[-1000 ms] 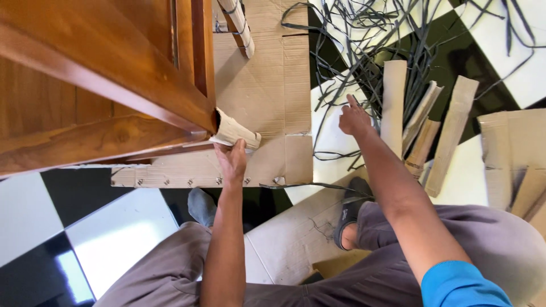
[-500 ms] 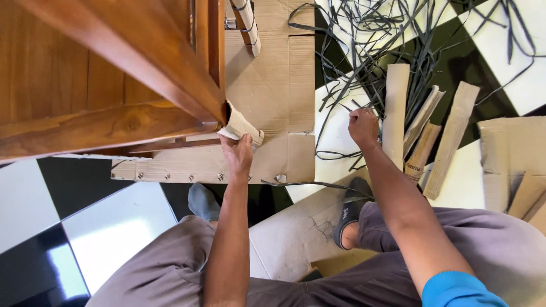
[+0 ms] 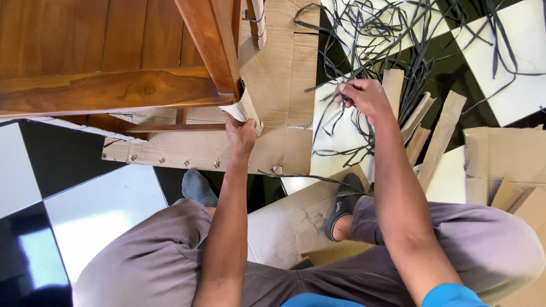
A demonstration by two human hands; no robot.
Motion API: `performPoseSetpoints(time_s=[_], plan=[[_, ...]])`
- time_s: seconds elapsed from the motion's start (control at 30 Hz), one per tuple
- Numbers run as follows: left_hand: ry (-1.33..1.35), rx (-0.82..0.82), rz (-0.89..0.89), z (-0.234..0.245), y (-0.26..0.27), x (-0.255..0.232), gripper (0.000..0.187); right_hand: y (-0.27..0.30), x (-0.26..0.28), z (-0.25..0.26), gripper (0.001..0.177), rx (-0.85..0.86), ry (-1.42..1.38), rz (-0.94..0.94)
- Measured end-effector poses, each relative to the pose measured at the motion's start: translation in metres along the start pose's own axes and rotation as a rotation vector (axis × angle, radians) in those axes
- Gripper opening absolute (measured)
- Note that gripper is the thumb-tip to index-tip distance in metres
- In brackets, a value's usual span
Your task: Wrapping wooden furniture legs with cardboard and securing them with plastic ties
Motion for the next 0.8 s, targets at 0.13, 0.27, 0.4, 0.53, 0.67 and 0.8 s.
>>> performPoseSetpoints(time_s=[0.13, 0.27, 0.4, 0.53, 0.67, 0.8], plan=[[-0.152, -0.002, 0.094, -0.002, -0.005, -0.002, 0.045, 0.029, 0.039, 0.005, 0.019, 0.09, 0.466, -0.04], [-0.135, -0.009, 0.101, -0.003, -0.006, 0.007, 0.045, 0.024, 0.034, 0.008, 0.016, 0.033, 0.563, -0.032], [-0.106, -0.015, 0.077, -0.005, -0.001, -0.004, 0.047, 0.033, 0.049, 0.008, 0.016, -0.006, 0.359, 0.083], [-0.055, -0.021, 0.058, -0.004, 0.001, 0.003, 0.053, 0.023, 0.043, 0.005, 0.019, 0.223, -0.189, 0.165], [-0.063, -0.024, 0.057, -0.007, 0.0, 0.002, 0.052, 0.025, 0.035, -0.004, 0.025, 0.295, -0.221, 0.114], [-0.086, -0.014, 0.074, -0.004, -0.003, 0.01, 0.054, 0.028, 0.035, -0.013, 0.019, 0.305, -0.339, 0.089]])
Point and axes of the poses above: each hand's wrist, its own y-axis away from the middle knuckle, its own z-axis out of the back of the hand, x = y × z, the point moved 4 cm from there along -y, towards the middle knuckle, and after that the axes turned 1 degree about z, right-handed, at the moved point
